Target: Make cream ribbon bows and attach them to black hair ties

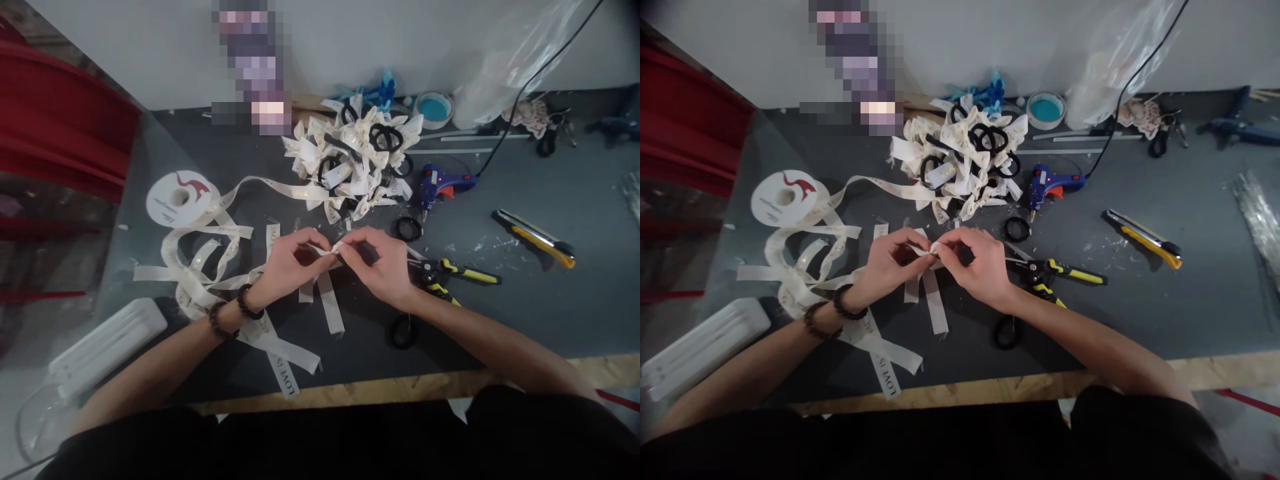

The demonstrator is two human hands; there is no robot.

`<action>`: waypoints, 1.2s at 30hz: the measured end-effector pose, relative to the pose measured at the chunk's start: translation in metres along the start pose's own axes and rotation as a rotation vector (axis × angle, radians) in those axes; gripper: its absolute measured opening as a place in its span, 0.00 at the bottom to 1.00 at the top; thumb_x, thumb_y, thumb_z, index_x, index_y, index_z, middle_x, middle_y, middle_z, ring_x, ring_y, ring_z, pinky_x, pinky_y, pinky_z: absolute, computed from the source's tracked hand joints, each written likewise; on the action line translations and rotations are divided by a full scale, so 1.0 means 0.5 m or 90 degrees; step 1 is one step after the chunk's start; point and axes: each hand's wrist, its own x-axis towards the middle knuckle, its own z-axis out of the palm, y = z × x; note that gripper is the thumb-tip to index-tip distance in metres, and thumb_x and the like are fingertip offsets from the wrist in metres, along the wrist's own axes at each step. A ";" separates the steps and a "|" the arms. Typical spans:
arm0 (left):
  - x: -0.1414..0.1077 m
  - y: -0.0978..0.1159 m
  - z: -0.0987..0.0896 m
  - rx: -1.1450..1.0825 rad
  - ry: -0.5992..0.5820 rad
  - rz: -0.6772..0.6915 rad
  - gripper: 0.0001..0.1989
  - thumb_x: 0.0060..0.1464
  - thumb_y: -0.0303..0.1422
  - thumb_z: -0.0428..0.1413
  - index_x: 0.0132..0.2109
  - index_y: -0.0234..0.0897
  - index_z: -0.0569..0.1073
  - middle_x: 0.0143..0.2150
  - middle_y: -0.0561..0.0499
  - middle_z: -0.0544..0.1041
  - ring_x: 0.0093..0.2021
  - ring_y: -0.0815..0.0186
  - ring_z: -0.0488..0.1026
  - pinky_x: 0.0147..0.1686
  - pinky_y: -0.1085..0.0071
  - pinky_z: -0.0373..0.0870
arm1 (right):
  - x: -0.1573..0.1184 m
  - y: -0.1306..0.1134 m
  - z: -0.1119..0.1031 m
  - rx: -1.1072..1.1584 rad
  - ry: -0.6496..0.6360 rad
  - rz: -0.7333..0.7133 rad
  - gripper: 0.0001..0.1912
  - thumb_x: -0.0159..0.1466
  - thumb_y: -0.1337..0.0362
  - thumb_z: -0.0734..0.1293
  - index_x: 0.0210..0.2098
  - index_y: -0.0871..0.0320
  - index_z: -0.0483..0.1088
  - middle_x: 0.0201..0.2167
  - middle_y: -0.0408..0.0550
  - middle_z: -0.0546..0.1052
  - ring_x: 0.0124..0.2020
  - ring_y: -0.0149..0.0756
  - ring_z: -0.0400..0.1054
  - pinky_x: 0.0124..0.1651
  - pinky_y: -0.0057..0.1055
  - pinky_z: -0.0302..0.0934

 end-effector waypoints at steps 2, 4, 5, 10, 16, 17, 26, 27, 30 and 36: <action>0.001 0.003 0.001 -0.004 -0.003 0.003 0.12 0.57 0.39 0.71 0.40 0.36 0.80 0.34 0.50 0.81 0.26 0.72 0.73 0.24 0.78 0.67 | -0.002 0.000 0.001 0.031 -0.008 0.015 0.04 0.70 0.62 0.71 0.38 0.53 0.78 0.33 0.41 0.83 0.33 0.34 0.76 0.41 0.34 0.68; 0.001 0.006 0.001 -0.001 -0.006 0.004 0.12 0.56 0.38 0.71 0.40 0.36 0.80 0.34 0.50 0.81 0.26 0.72 0.73 0.24 0.77 0.67 | -0.003 0.001 0.001 0.053 -0.013 0.027 0.03 0.70 0.63 0.70 0.38 0.53 0.77 0.34 0.41 0.83 0.33 0.33 0.76 0.39 0.32 0.68; 0.001 0.006 0.001 0.000 -0.006 0.005 0.11 0.57 0.38 0.71 0.40 0.36 0.80 0.34 0.50 0.81 0.26 0.72 0.73 0.24 0.77 0.66 | -0.003 0.001 0.002 0.058 -0.011 0.032 0.03 0.70 0.63 0.70 0.39 0.53 0.77 0.34 0.41 0.82 0.34 0.33 0.75 0.39 0.31 0.68; -0.002 0.003 0.001 0.006 0.003 -0.001 0.10 0.60 0.38 0.69 0.42 0.37 0.81 0.32 0.51 0.80 0.22 0.75 0.66 0.20 0.78 0.59 | -0.001 0.002 0.004 0.055 -0.003 0.031 0.04 0.70 0.62 0.71 0.39 0.53 0.77 0.34 0.42 0.82 0.34 0.33 0.75 0.39 0.31 0.69; -0.006 0.006 0.003 0.017 0.028 0.008 0.09 0.59 0.39 0.69 0.41 0.38 0.82 0.31 0.50 0.81 0.20 0.75 0.64 0.18 0.76 0.56 | -0.004 0.007 0.006 0.061 -0.005 0.042 0.05 0.70 0.59 0.73 0.41 0.53 0.79 0.36 0.42 0.84 0.35 0.34 0.77 0.40 0.31 0.70; -0.006 0.007 0.002 0.018 0.031 0.008 0.09 0.59 0.39 0.69 0.40 0.38 0.82 0.31 0.50 0.81 0.20 0.75 0.64 0.19 0.76 0.57 | -0.004 0.008 0.006 0.064 -0.012 0.044 0.05 0.70 0.59 0.73 0.41 0.53 0.79 0.36 0.42 0.84 0.36 0.34 0.78 0.40 0.31 0.71; -0.001 0.006 -0.001 -0.003 0.032 -0.007 0.08 0.61 0.38 0.66 0.39 0.37 0.81 0.31 0.49 0.79 0.26 0.71 0.70 0.24 0.76 0.65 | -0.004 0.011 0.006 0.082 -0.044 0.056 0.05 0.69 0.62 0.74 0.45 0.52 0.80 0.40 0.44 0.86 0.42 0.37 0.83 0.45 0.32 0.74; -0.002 0.007 0.000 0.002 0.031 -0.009 0.08 0.61 0.37 0.66 0.40 0.36 0.81 0.32 0.49 0.80 0.26 0.71 0.71 0.24 0.76 0.65 | -0.004 0.010 0.006 0.076 -0.039 0.052 0.06 0.69 0.62 0.74 0.45 0.52 0.79 0.40 0.44 0.86 0.42 0.37 0.83 0.44 0.32 0.74; -0.004 0.011 0.002 0.019 0.037 -0.005 0.08 0.61 0.37 0.66 0.40 0.36 0.82 0.33 0.48 0.81 0.24 0.72 0.69 0.22 0.76 0.63 | -0.004 0.008 0.006 0.067 -0.020 0.049 0.07 0.68 0.62 0.75 0.45 0.53 0.77 0.40 0.44 0.86 0.42 0.37 0.84 0.44 0.32 0.74; -0.006 0.021 0.006 0.066 0.075 0.041 0.06 0.58 0.35 0.67 0.38 0.36 0.83 0.36 0.47 0.83 0.22 0.75 0.67 0.20 0.77 0.61 | -0.003 0.008 0.005 -0.003 0.002 0.026 0.06 0.68 0.61 0.75 0.43 0.52 0.77 0.40 0.45 0.87 0.41 0.40 0.84 0.47 0.38 0.72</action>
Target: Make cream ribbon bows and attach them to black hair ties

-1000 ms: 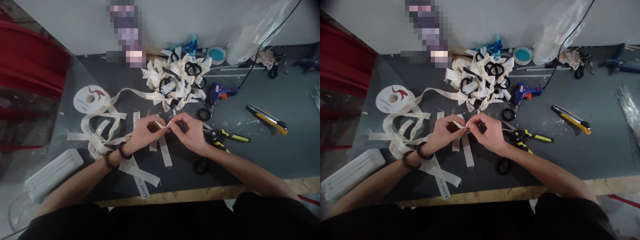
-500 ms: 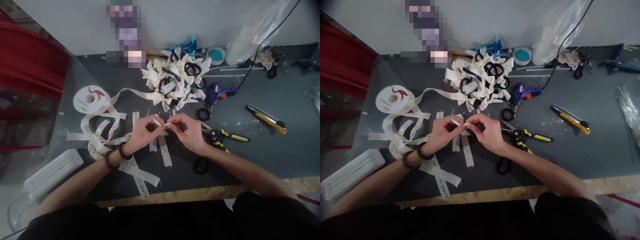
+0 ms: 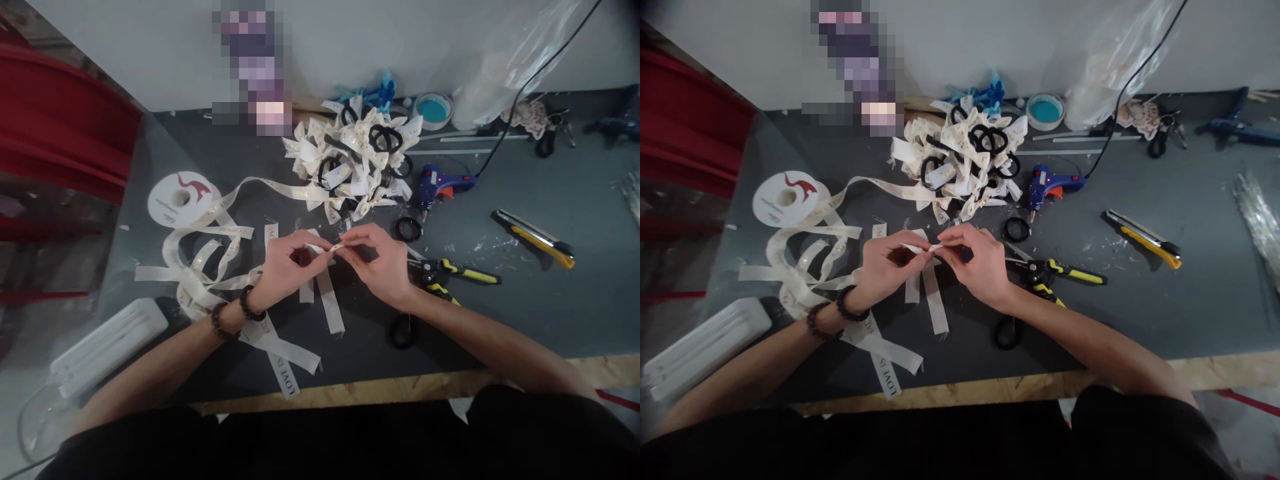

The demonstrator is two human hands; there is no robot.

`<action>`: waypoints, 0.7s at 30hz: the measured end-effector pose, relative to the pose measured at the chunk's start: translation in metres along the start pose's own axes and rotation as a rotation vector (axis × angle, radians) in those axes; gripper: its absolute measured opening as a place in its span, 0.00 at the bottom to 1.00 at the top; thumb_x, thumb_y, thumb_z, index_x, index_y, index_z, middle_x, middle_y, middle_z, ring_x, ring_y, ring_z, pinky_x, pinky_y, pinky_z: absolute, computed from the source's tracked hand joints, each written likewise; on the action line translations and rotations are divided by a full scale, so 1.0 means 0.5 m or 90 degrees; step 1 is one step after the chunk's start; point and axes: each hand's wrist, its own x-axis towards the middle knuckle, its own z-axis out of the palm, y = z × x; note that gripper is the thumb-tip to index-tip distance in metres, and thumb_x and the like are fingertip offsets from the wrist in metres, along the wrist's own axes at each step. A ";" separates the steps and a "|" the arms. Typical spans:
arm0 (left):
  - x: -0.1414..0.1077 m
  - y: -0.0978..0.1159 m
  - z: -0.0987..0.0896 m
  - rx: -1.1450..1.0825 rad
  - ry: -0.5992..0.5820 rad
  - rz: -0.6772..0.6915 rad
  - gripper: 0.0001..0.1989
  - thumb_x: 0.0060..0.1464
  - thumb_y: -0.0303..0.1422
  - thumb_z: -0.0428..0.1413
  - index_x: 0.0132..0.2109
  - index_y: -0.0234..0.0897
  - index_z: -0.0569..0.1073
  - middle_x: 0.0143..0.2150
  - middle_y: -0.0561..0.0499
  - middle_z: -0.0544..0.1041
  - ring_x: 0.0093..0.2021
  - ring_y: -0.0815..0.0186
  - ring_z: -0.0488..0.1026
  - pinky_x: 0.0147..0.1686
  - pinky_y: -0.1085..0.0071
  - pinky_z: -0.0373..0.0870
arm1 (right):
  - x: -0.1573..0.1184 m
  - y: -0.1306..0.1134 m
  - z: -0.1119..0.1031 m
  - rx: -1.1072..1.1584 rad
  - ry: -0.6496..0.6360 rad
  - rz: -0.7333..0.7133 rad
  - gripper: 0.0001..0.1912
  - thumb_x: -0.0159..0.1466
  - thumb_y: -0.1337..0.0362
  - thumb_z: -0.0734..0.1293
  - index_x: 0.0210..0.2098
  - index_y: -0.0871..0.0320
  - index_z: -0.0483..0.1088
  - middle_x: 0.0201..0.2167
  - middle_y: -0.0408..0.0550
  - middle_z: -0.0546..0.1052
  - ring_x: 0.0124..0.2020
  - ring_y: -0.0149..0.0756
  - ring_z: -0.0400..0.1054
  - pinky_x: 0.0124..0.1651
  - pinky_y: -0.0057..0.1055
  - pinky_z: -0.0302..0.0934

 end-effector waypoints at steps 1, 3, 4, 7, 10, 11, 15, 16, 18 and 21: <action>0.000 0.001 0.000 0.010 0.008 0.009 0.06 0.58 0.35 0.67 0.38 0.36 0.84 0.36 0.47 0.84 0.22 0.75 0.67 0.20 0.77 0.61 | 0.000 0.000 0.000 -0.023 0.006 -0.013 0.06 0.68 0.61 0.75 0.43 0.52 0.77 0.40 0.45 0.87 0.41 0.40 0.84 0.48 0.39 0.71; 0.001 0.001 0.000 0.025 0.016 0.022 0.06 0.58 0.34 0.67 0.38 0.36 0.84 0.35 0.47 0.84 0.22 0.75 0.67 0.20 0.77 0.62 | -0.002 0.001 0.001 -0.062 0.019 -0.048 0.05 0.69 0.60 0.75 0.42 0.52 0.77 0.39 0.44 0.87 0.40 0.40 0.84 0.48 0.40 0.70; 0.001 0.001 -0.001 0.029 0.015 0.025 0.06 0.58 0.34 0.67 0.38 0.36 0.84 0.35 0.47 0.84 0.22 0.75 0.67 0.20 0.77 0.62 | -0.003 0.002 0.002 -0.079 0.029 -0.074 0.04 0.69 0.60 0.75 0.42 0.52 0.77 0.38 0.43 0.87 0.39 0.40 0.83 0.48 0.39 0.69; 0.001 0.000 -0.002 0.038 0.003 0.028 0.06 0.58 0.34 0.66 0.39 0.36 0.84 0.35 0.47 0.84 0.23 0.73 0.69 0.21 0.76 0.63 | -0.005 0.002 0.004 -0.137 0.060 -0.146 0.03 0.70 0.60 0.74 0.40 0.51 0.77 0.35 0.41 0.88 0.34 0.37 0.82 0.48 0.40 0.65; 0.001 -0.002 -0.002 0.056 -0.010 0.035 0.04 0.57 0.33 0.65 0.38 0.36 0.84 0.35 0.47 0.83 0.25 0.71 0.71 0.23 0.76 0.65 | -0.006 0.002 0.004 -0.177 0.061 -0.149 0.03 0.71 0.59 0.72 0.39 0.49 0.77 0.34 0.39 0.88 0.33 0.37 0.82 0.50 0.42 0.62; 0.001 -0.002 -0.002 0.061 -0.011 0.033 0.04 0.57 0.32 0.65 0.38 0.36 0.83 0.35 0.48 0.83 0.25 0.72 0.70 0.23 0.76 0.65 | -0.006 0.002 0.005 -0.179 0.057 -0.140 0.03 0.71 0.59 0.72 0.39 0.49 0.77 0.35 0.39 0.88 0.34 0.37 0.82 0.50 0.42 0.62; 0.000 -0.004 -0.001 0.073 -0.010 0.027 0.03 0.57 0.30 0.63 0.38 0.36 0.81 0.33 0.51 0.81 0.21 0.75 0.66 0.22 0.77 0.62 | -0.005 0.004 0.006 -0.161 0.041 -0.135 0.02 0.71 0.60 0.72 0.41 0.49 0.76 0.35 0.39 0.88 0.35 0.37 0.82 0.50 0.41 0.62; 0.000 -0.004 -0.001 0.078 -0.012 0.031 0.03 0.57 0.30 0.63 0.38 0.36 0.81 0.32 0.51 0.81 0.21 0.75 0.66 0.22 0.77 0.62 | -0.005 0.004 0.007 -0.156 0.042 -0.142 0.02 0.71 0.61 0.72 0.41 0.50 0.76 0.35 0.39 0.88 0.35 0.36 0.82 0.50 0.41 0.62; 0.000 -0.004 -0.001 0.089 -0.014 0.038 0.03 0.57 0.30 0.62 0.38 0.35 0.81 0.32 0.51 0.82 0.21 0.75 0.67 0.22 0.77 0.63 | -0.004 0.005 0.007 -0.150 0.045 -0.149 0.02 0.71 0.61 0.73 0.42 0.50 0.76 0.35 0.39 0.88 0.35 0.36 0.83 0.50 0.41 0.62; 0.000 -0.006 -0.001 0.097 -0.017 0.030 0.04 0.57 0.30 0.62 0.39 0.36 0.81 0.33 0.50 0.82 0.21 0.75 0.68 0.22 0.77 0.63 | -0.004 0.003 0.006 -0.142 0.037 -0.124 0.04 0.70 0.59 0.73 0.41 0.50 0.76 0.34 0.40 0.88 0.35 0.37 0.83 0.50 0.41 0.61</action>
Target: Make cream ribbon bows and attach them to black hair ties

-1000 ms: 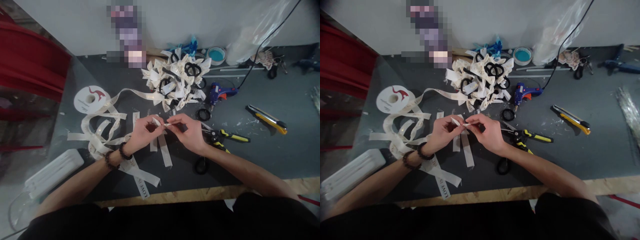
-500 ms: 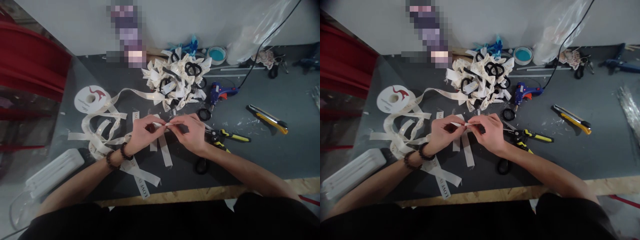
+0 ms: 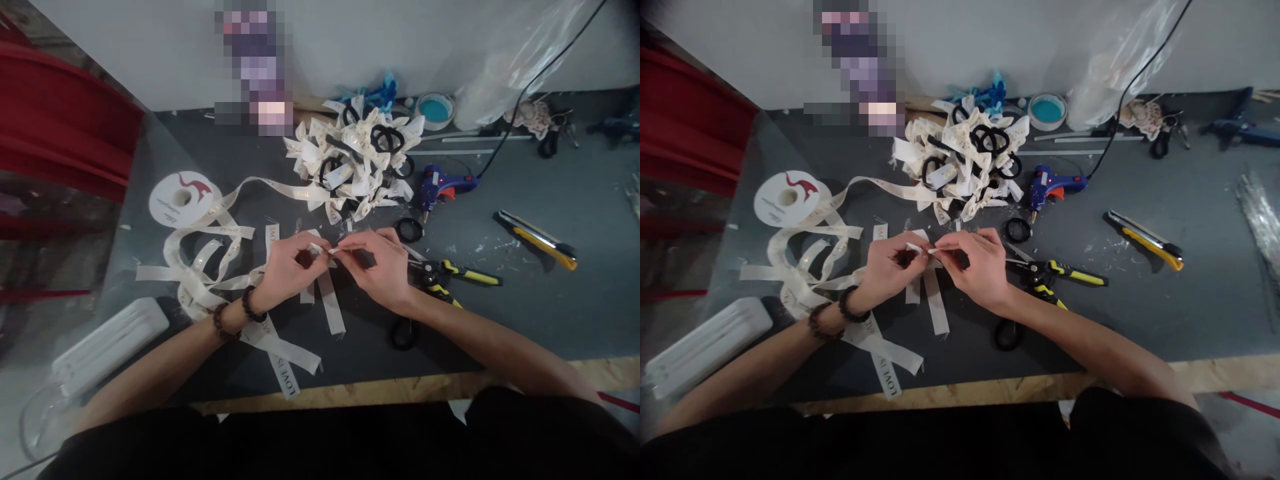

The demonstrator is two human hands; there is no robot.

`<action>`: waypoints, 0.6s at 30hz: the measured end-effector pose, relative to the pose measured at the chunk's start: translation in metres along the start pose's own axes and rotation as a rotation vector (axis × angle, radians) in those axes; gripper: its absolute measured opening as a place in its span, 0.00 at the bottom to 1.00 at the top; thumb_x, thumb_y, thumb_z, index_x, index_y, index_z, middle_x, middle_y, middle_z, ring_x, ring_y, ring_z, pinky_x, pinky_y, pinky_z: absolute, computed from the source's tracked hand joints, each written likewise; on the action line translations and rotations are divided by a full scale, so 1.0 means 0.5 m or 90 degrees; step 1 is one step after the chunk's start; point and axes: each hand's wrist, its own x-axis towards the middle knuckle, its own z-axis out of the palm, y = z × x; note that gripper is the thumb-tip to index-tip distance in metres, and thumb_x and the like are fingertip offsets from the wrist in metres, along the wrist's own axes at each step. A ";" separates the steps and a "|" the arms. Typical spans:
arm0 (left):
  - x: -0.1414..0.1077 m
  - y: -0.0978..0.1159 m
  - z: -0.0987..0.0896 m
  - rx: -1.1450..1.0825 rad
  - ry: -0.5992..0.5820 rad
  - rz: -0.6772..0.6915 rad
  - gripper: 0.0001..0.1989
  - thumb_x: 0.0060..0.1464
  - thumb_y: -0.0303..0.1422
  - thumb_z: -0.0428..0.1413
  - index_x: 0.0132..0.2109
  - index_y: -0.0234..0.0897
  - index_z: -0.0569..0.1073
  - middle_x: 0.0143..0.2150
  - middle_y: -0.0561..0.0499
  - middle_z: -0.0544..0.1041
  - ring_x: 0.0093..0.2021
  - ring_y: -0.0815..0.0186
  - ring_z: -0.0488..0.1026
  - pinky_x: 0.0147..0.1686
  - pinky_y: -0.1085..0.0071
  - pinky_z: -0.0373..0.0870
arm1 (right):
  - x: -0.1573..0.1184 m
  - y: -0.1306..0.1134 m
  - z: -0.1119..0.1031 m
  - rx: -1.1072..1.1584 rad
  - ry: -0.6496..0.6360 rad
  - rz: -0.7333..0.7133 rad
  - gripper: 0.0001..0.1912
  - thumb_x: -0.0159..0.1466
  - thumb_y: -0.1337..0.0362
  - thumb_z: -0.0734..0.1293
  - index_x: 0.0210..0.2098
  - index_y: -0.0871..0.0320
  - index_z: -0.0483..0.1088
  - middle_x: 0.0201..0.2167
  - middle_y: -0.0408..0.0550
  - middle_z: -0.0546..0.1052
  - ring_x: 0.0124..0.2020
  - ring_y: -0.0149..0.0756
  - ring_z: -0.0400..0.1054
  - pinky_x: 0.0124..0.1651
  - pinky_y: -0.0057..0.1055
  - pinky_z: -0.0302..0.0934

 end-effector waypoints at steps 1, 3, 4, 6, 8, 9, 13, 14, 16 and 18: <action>0.000 -0.001 0.000 -0.005 -0.002 -0.007 0.04 0.57 0.30 0.62 0.39 0.36 0.82 0.34 0.50 0.82 0.22 0.74 0.69 0.22 0.78 0.63 | 0.001 -0.001 -0.001 0.003 -0.006 0.010 0.04 0.70 0.59 0.73 0.41 0.50 0.76 0.34 0.40 0.88 0.35 0.37 0.83 0.50 0.41 0.61; -0.001 -0.003 0.002 -0.027 -0.005 -0.024 0.04 0.56 0.31 0.64 0.38 0.36 0.81 0.34 0.50 0.82 0.22 0.74 0.69 0.22 0.78 0.63 | 0.002 -0.002 -0.003 0.010 -0.012 0.021 0.03 0.70 0.60 0.73 0.41 0.51 0.76 0.34 0.40 0.88 0.35 0.37 0.83 0.51 0.41 0.61; -0.001 -0.004 0.003 -0.039 -0.007 -0.032 0.04 0.56 0.32 0.65 0.38 0.36 0.81 0.34 0.50 0.82 0.22 0.74 0.70 0.22 0.78 0.64 | 0.002 -0.002 -0.003 0.013 -0.015 0.024 0.03 0.70 0.60 0.72 0.41 0.51 0.76 0.34 0.40 0.88 0.35 0.37 0.83 0.51 0.42 0.61; -0.002 -0.005 0.004 -0.058 -0.015 -0.040 0.05 0.55 0.33 0.66 0.37 0.36 0.81 0.34 0.49 0.82 0.23 0.73 0.71 0.22 0.77 0.65 | 0.002 -0.003 -0.004 0.017 -0.019 0.030 0.03 0.70 0.60 0.72 0.41 0.51 0.76 0.35 0.40 0.88 0.35 0.38 0.83 0.51 0.42 0.61; -0.002 -0.005 0.004 -0.064 -0.023 -0.037 0.05 0.56 0.33 0.66 0.37 0.36 0.80 0.34 0.49 0.82 0.23 0.73 0.71 0.22 0.77 0.66 | 0.003 -0.003 -0.005 0.021 -0.025 0.033 0.02 0.70 0.61 0.72 0.41 0.51 0.76 0.35 0.40 0.88 0.35 0.39 0.83 0.51 0.42 0.61; -0.002 -0.005 0.004 -0.065 -0.026 -0.031 0.05 0.56 0.33 0.66 0.37 0.36 0.80 0.34 0.49 0.82 0.23 0.73 0.71 0.22 0.77 0.66 | 0.003 -0.004 -0.005 0.023 -0.028 0.032 0.02 0.70 0.61 0.72 0.41 0.51 0.76 0.35 0.40 0.88 0.35 0.39 0.83 0.52 0.42 0.61; 0.000 -0.005 0.000 -0.047 -0.024 0.017 0.04 0.58 0.32 0.65 0.39 0.36 0.81 0.35 0.49 0.82 0.24 0.73 0.71 0.22 0.77 0.65 | 0.003 -0.004 -0.004 0.028 -0.024 0.013 0.01 0.71 0.63 0.72 0.41 0.51 0.76 0.35 0.40 0.88 0.36 0.38 0.83 0.51 0.42 0.62; 0.000 -0.006 -0.001 -0.043 -0.022 0.026 0.04 0.59 0.32 0.65 0.39 0.37 0.82 0.36 0.49 0.82 0.24 0.74 0.70 0.22 0.77 0.65 | 0.003 -0.004 -0.004 0.028 -0.020 0.010 0.01 0.71 0.63 0.72 0.41 0.51 0.76 0.35 0.40 0.88 0.35 0.38 0.83 0.51 0.42 0.62; 0.001 -0.007 -0.002 -0.039 -0.020 0.031 0.03 0.60 0.31 0.64 0.40 0.37 0.83 0.35 0.49 0.82 0.24 0.74 0.70 0.22 0.77 0.63 | 0.003 -0.004 -0.005 0.025 -0.020 0.013 0.02 0.70 0.63 0.73 0.41 0.51 0.76 0.35 0.39 0.88 0.36 0.37 0.83 0.51 0.42 0.62; 0.000 -0.007 -0.003 -0.039 -0.018 0.029 0.04 0.60 0.30 0.62 0.40 0.37 0.83 0.35 0.49 0.82 0.25 0.73 0.71 0.23 0.77 0.64 | 0.003 -0.004 -0.006 0.019 -0.023 0.022 0.03 0.69 0.62 0.73 0.41 0.51 0.76 0.36 0.40 0.88 0.36 0.38 0.83 0.50 0.42 0.63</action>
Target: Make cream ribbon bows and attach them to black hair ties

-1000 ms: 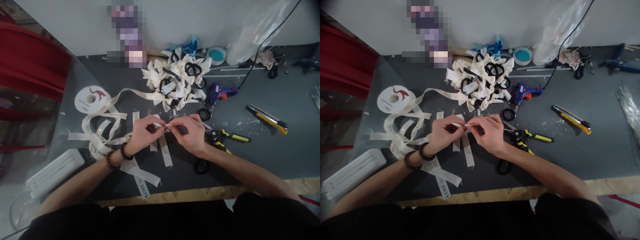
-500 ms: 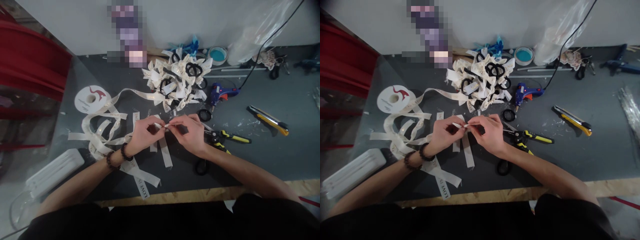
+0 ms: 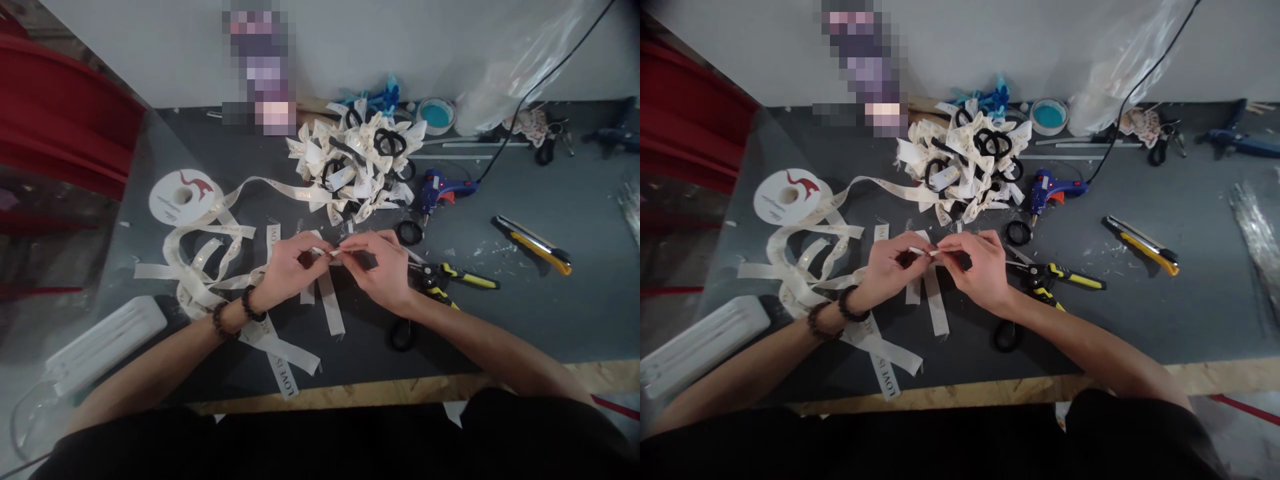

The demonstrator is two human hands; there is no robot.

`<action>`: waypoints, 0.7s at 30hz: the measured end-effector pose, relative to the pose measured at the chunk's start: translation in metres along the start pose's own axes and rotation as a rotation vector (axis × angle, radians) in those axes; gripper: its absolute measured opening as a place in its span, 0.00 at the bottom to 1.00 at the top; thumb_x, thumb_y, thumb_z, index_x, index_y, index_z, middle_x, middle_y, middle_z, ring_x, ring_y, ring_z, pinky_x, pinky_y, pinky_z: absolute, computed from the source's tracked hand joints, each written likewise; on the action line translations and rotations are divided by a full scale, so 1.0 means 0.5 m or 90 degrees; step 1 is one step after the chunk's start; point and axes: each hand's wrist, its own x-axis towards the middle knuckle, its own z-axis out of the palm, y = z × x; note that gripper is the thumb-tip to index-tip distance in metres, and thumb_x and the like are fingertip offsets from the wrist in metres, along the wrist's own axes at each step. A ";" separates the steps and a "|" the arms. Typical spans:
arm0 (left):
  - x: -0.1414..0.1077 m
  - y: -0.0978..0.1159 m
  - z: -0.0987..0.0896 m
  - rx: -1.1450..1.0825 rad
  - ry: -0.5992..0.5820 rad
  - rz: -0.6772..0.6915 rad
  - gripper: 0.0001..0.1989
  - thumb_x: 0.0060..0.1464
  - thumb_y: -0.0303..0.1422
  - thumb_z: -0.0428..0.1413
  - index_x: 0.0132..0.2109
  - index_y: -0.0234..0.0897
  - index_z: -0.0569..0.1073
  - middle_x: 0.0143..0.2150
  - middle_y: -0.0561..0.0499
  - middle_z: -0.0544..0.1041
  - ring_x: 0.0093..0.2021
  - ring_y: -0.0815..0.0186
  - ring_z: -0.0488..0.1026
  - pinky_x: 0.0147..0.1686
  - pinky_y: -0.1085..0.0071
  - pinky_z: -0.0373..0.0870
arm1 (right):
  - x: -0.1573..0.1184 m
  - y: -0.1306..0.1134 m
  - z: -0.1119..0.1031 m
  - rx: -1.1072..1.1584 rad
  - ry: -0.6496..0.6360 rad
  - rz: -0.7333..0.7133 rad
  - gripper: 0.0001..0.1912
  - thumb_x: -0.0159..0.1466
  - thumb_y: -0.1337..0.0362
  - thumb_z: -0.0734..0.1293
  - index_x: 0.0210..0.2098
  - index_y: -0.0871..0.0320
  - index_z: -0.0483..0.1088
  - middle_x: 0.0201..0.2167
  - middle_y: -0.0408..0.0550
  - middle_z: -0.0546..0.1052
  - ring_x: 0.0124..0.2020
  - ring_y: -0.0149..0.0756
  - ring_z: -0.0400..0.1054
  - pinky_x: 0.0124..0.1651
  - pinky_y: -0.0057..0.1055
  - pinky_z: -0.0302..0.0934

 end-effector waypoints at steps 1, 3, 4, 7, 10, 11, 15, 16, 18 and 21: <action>0.000 0.000 0.000 0.000 0.003 -0.002 0.04 0.60 0.30 0.62 0.40 0.37 0.83 0.35 0.49 0.82 0.26 0.72 0.71 0.24 0.76 0.64 | 0.000 0.000 0.000 -0.003 -0.001 0.004 0.03 0.69 0.62 0.74 0.41 0.50 0.76 0.35 0.40 0.88 0.36 0.39 0.83 0.50 0.42 0.63; -0.001 0.002 0.002 -0.005 0.017 -0.008 0.03 0.59 0.30 0.63 0.39 0.37 0.82 0.35 0.49 0.82 0.26 0.71 0.72 0.24 0.76 0.65 | -0.001 -0.001 -0.001 -0.005 0.005 0.007 0.03 0.69 0.61 0.74 0.41 0.51 0.76 0.35 0.41 0.87 0.36 0.40 0.83 0.49 0.42 0.63; -0.001 0.003 0.003 -0.011 0.022 -0.015 0.03 0.58 0.31 0.64 0.38 0.37 0.82 0.35 0.49 0.82 0.27 0.71 0.72 0.25 0.76 0.66 | -0.001 -0.002 -0.001 -0.006 0.006 0.008 0.03 0.69 0.61 0.74 0.41 0.51 0.77 0.35 0.42 0.87 0.36 0.40 0.82 0.49 0.42 0.64; 0.000 0.006 0.004 -0.028 0.022 -0.037 0.04 0.56 0.33 0.66 0.36 0.36 0.81 0.34 0.49 0.81 0.26 0.71 0.72 0.24 0.76 0.65 | -0.003 -0.003 -0.001 -0.003 0.004 0.007 0.03 0.69 0.62 0.74 0.42 0.51 0.77 0.36 0.42 0.87 0.38 0.40 0.82 0.50 0.42 0.64; 0.001 0.005 0.001 -0.016 0.006 -0.028 0.06 0.59 0.35 0.66 0.38 0.36 0.82 0.34 0.50 0.80 0.21 0.75 0.66 0.21 0.77 0.60 | -0.003 -0.004 -0.001 0.002 0.006 0.004 0.03 0.69 0.63 0.74 0.42 0.52 0.77 0.37 0.42 0.87 0.39 0.39 0.82 0.50 0.41 0.65; 0.002 0.005 0.000 -0.012 0.002 -0.019 0.07 0.60 0.35 0.65 0.38 0.36 0.82 0.34 0.50 0.80 0.21 0.76 0.66 0.21 0.77 0.60 | -0.003 -0.004 -0.001 0.005 0.009 0.004 0.03 0.69 0.63 0.74 0.42 0.52 0.77 0.37 0.42 0.87 0.39 0.39 0.82 0.50 0.40 0.65; 0.003 0.001 -0.003 -0.034 -0.011 -0.006 0.07 0.63 0.34 0.63 0.40 0.35 0.83 0.34 0.47 0.81 0.26 0.72 0.71 0.24 0.76 0.62 | 0.001 -0.004 -0.002 0.027 0.009 0.025 0.05 0.69 0.62 0.75 0.43 0.53 0.76 0.37 0.43 0.87 0.39 0.38 0.82 0.51 0.39 0.66; 0.004 0.000 -0.002 -0.049 -0.010 -0.016 0.07 0.63 0.34 0.63 0.39 0.35 0.83 0.34 0.47 0.81 0.27 0.71 0.72 0.24 0.75 0.62 | 0.002 -0.004 -0.002 0.043 0.004 0.037 0.05 0.69 0.62 0.75 0.43 0.53 0.76 0.37 0.43 0.87 0.39 0.38 0.82 0.51 0.40 0.66; 0.004 -0.002 -0.001 -0.084 -0.001 -0.044 0.08 0.62 0.35 0.64 0.38 0.35 0.83 0.33 0.47 0.80 0.28 0.70 0.72 0.25 0.75 0.63 | 0.004 -0.004 -0.001 0.093 -0.011 0.071 0.06 0.68 0.63 0.74 0.44 0.53 0.76 0.38 0.43 0.86 0.39 0.38 0.82 0.51 0.40 0.67; 0.004 -0.004 0.000 -0.128 0.008 -0.079 0.09 0.60 0.37 0.68 0.36 0.35 0.82 0.32 0.47 0.80 0.29 0.69 0.73 0.25 0.75 0.63 | 0.005 -0.002 0.000 0.181 -0.038 0.130 0.06 0.69 0.62 0.74 0.44 0.53 0.76 0.39 0.44 0.86 0.40 0.38 0.82 0.48 0.38 0.69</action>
